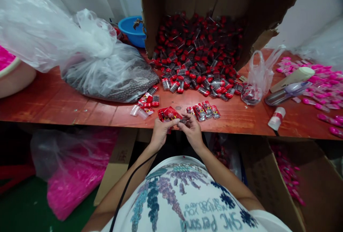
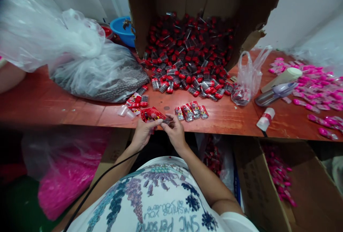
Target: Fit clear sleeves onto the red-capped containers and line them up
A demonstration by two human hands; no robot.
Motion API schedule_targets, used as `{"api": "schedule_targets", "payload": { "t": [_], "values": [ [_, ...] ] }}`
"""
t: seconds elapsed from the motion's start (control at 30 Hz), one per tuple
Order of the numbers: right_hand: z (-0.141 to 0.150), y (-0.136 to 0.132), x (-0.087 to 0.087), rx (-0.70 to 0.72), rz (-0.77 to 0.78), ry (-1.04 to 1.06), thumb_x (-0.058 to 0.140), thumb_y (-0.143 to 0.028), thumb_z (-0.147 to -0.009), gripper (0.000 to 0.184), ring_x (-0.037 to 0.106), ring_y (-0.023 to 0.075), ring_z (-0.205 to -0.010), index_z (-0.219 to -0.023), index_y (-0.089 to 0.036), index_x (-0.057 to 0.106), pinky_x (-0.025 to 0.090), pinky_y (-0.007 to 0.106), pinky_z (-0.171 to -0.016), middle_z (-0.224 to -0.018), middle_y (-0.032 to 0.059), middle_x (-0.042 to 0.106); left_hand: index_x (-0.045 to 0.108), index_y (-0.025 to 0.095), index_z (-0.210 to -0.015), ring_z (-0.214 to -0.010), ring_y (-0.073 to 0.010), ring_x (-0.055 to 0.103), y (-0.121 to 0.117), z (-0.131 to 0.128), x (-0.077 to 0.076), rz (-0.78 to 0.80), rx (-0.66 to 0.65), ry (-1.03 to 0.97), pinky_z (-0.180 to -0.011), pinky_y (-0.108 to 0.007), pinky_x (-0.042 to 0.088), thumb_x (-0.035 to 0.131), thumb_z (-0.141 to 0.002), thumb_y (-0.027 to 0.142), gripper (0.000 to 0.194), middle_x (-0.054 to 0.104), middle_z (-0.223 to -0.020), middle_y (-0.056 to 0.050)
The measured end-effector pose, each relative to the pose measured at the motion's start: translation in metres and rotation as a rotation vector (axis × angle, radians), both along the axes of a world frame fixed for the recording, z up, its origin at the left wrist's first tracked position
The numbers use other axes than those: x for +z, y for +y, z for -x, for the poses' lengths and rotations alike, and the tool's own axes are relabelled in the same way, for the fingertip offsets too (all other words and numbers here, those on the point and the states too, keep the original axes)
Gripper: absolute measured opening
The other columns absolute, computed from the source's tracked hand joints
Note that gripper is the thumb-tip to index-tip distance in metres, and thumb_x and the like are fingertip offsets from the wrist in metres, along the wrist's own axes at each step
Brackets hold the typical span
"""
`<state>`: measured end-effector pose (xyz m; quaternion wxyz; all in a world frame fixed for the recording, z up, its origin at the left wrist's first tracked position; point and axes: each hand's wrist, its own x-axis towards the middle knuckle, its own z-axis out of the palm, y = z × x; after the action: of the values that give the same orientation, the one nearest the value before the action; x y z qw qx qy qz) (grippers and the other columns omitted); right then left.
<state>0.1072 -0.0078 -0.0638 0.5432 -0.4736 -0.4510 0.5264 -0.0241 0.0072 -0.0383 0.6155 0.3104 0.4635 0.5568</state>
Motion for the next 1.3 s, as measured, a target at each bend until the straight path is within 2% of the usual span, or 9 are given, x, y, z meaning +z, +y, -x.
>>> {"api": "schedule_targets", "payload": {
  "t": [0.13, 0.23, 0.4, 0.63, 0.83, 0.97, 1.03, 1.13, 1.3],
  "values": [
    [-0.007, 0.003, -0.002, 0.088, -0.092, -0.138, 0.069, -0.031, -0.076, 0.044, 0.06, 0.0152, -0.087, -0.119, -0.027, 0.059, 0.051, 0.03, -0.08, -0.104, 0.0023, 0.057, 0.065, 0.013, -0.08, -0.063, -0.0142, 0.062, 0.002, 0.0, -0.003, 0.01, -0.001, -0.009, -0.056, -0.023, 0.048, 0.081, -0.055, 0.019, 0.031, 0.068, -0.074, -0.002],
    [-0.011, 0.005, -0.002, 0.131, -0.125, -0.164, 0.068, -0.031, -0.076, 0.041, 0.059, 0.0141, -0.086, -0.117, -0.029, 0.062, 0.051, 0.028, -0.077, -0.103, 0.0018, 0.053, 0.066, 0.012, -0.08, -0.062, -0.0135, 0.062, 0.001, 0.0, -0.005, 0.033, -0.03, -0.022, -0.057, -0.023, 0.048, 0.081, -0.056, 0.02, 0.029, 0.068, -0.073, -0.003],
    [-0.011, 0.008, -0.01, 0.058, -0.088, -0.129, 0.072, -0.031, -0.071, 0.031, 0.06, 0.0142, -0.077, -0.101, -0.025, 0.068, 0.051, 0.027, -0.07, -0.091, -0.0001, 0.058, 0.068, 0.011, -0.076, -0.05, -0.0089, 0.055, -0.003, -0.004, -0.009, 0.146, -0.101, -0.017, -0.043, -0.018, 0.04, 0.082, -0.056, 0.023, 0.027, 0.065, -0.065, -0.001],
    [-0.013, 0.011, -0.021, -0.047, 0.05, -0.065, 0.074, -0.037, -0.067, 0.036, 0.058, 0.0146, -0.068, -0.097, -0.019, 0.064, 0.05, 0.028, -0.066, -0.08, -0.0003, 0.065, 0.069, 0.013, -0.082, -0.053, -0.0108, 0.06, 0.0, -0.006, -0.016, 0.259, -0.07, -0.099, -0.047, -0.02, 0.048, 0.08, -0.06, 0.031, 0.03, 0.068, -0.07, -0.003],
    [-0.049, 0.015, -0.022, -0.364, -0.15, -0.619, 0.061, -0.042, -0.08, 0.03, 0.057, 0.0174, -0.081, -0.1, -0.02, 0.065, 0.048, 0.032, -0.078, -0.093, 0.0047, 0.061, 0.069, 0.011, -0.084, -0.075, -0.0187, 0.068, 0.005, 0.0, -0.01, 0.299, -0.024, -0.109, -0.054, -0.022, 0.052, 0.078, -0.061, 0.021, 0.027, 0.072, -0.084, -0.009],
    [-0.072, 0.026, -0.019, -0.467, -0.221, -1.074, 0.061, -0.047, -0.08, 0.042, 0.047, 0.0268, -0.114, -0.113, -0.022, 0.062, 0.037, 0.045, -0.099, -0.121, 0.0121, 0.051, 0.068, 0.01, -0.085, -0.073, -0.0189, 0.069, 0.009, 0.002, -0.007, 0.324, -0.028, -0.118, -0.057, -0.024, 0.055, 0.073, -0.066, 0.014, 0.02, 0.072, -0.087, -0.01],
    [-0.076, 0.034, -0.016, -0.434, -0.211, -1.243, 0.064, -0.055, -0.074, 0.059, 0.033, 0.0329, -0.127, -0.124, -0.026, 0.056, 0.026, 0.054, -0.104, -0.137, 0.0122, 0.038, 0.067, 0.009, -0.085, -0.068, -0.0186, 0.068, 0.012, -0.004, -0.013, 0.341, -0.06, -0.117, -0.057, -0.027, 0.057, 0.071, -0.067, 0.012, 0.019, 0.071, -0.083, -0.01],
    [-0.08, 0.05, -0.012, -0.251, -0.141, -1.366, 0.064, -0.064, -0.069, 0.073, 0.02, 0.0394, -0.134, -0.133, -0.034, 0.046, 0.015, 0.065, -0.103, -0.146, 0.0091, 0.03, 0.063, 0.009, -0.083, -0.064, -0.019, 0.068, 0.021, -0.02, -0.026, 0.341, -0.088, -0.109, -0.055, -0.03, 0.058, 0.071, -0.064, 0.009, 0.02, 0.069, -0.079, -0.009],
    [-0.104, 0.068, -0.005, 0.013, -0.039, -1.375, 0.06, -0.066, -0.071, 0.066, 0.031, 0.0338, -0.129, -0.129, -0.037, 0.051, 0.017, 0.059, -0.104, -0.144, 0.0065, 0.036, 0.061, 0.013, -0.089, -0.06, -0.0172, 0.066, 0.041, -0.062, -0.037, 0.307, -0.135, -0.003, -0.048, -0.028, 0.056, 0.069, -0.062, 0.007, 0.028, 0.067, -0.075, -0.005]
  ]
}}
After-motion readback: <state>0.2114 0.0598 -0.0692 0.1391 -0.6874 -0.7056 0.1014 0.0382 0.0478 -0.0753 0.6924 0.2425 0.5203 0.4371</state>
